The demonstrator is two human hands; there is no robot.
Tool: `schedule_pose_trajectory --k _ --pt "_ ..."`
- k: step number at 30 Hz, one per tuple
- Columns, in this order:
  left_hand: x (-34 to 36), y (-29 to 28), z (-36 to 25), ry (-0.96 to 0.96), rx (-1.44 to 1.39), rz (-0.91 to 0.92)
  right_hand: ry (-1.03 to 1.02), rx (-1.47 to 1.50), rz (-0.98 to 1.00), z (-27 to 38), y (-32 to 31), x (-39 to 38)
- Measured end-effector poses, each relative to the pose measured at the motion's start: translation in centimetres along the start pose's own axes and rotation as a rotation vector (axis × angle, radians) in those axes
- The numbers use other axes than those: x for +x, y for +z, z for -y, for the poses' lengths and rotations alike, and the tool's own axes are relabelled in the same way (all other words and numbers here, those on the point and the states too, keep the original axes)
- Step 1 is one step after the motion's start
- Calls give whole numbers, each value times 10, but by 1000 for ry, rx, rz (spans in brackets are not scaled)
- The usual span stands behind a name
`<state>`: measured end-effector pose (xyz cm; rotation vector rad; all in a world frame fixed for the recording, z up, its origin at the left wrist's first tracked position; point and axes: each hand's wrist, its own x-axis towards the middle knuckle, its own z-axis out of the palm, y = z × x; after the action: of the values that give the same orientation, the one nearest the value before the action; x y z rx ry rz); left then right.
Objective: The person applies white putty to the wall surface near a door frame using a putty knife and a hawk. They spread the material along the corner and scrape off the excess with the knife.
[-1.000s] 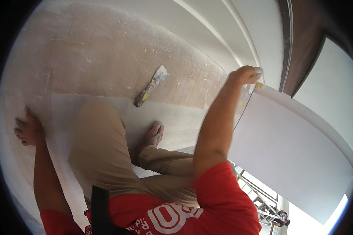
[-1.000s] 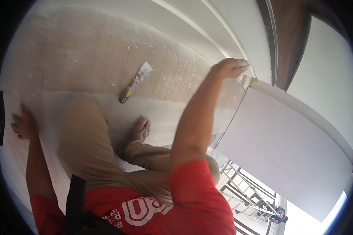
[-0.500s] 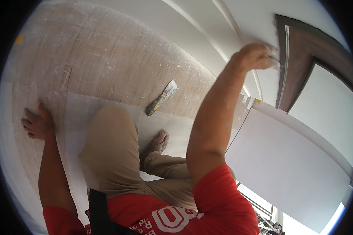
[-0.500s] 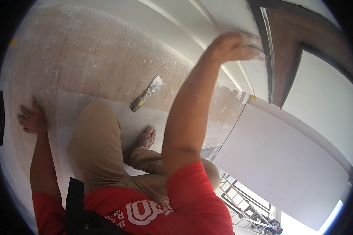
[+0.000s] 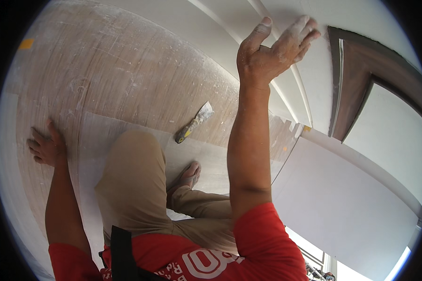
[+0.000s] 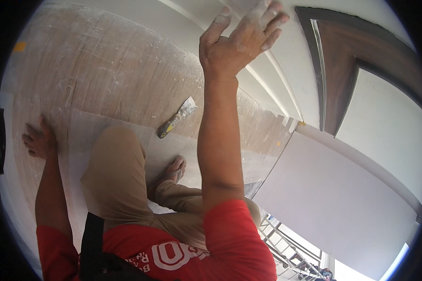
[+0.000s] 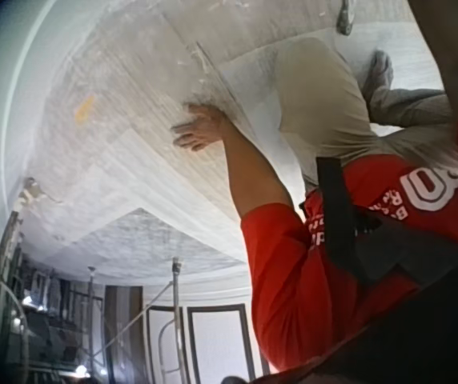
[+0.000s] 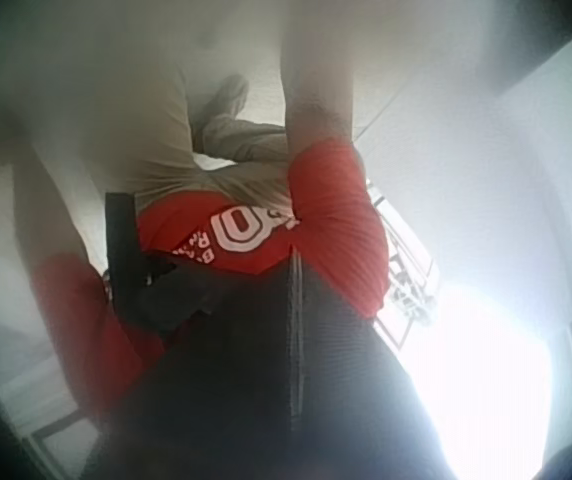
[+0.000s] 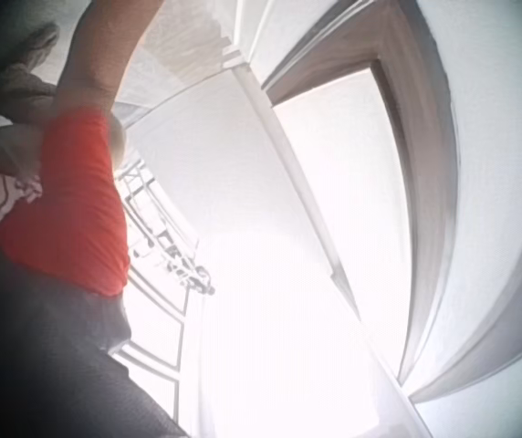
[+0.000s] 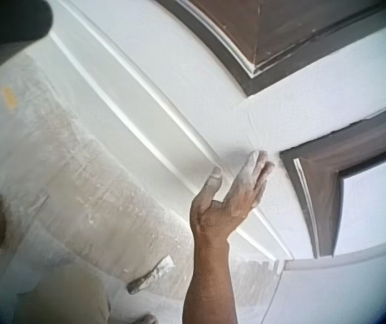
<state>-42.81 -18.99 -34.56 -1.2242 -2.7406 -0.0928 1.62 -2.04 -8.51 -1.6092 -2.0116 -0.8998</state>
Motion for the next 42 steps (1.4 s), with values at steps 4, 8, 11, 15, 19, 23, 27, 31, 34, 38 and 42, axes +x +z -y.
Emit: schedule_pose_trajectory --k 4,8,11,15,19,23,27,31,34,38,42 --pt "0 -2 -3 4 -3 6 -124 -17 -89 -13 -4 7" --pt "2 2 0 0 30 5 -143 -61 -121 -42 -8 -2" --pt "1 3 3 -7 48 0 -92 -87 -148 -56 -11 -16" --pt "-1 3 -1 -9 29 11 236 -269 -137 -105 -36 -63" --pt "-1 -3 -3 31 8 -30 891 22 -252 -113 -68 -83" --pt "0 7 -2 1 54 -55 265 132 -194 -92 -67 -47" --pt "1 13 8 16 19 -68 -213 40 -111 -63 -44 -9" --pt "0 -6 -6 -37 -12 42 -143 -217 -9 -110 -47 -40" --pt "2 -12 -5 -37 6 62 88 -312 24 -148 -57 -88" --pt "-1 -9 -16 -47 -1 53 1131 -63 23 -204 -73 -147" --pt "1 -18 -10 -44 -10 33 958 121 -15 -167 -85 -128"
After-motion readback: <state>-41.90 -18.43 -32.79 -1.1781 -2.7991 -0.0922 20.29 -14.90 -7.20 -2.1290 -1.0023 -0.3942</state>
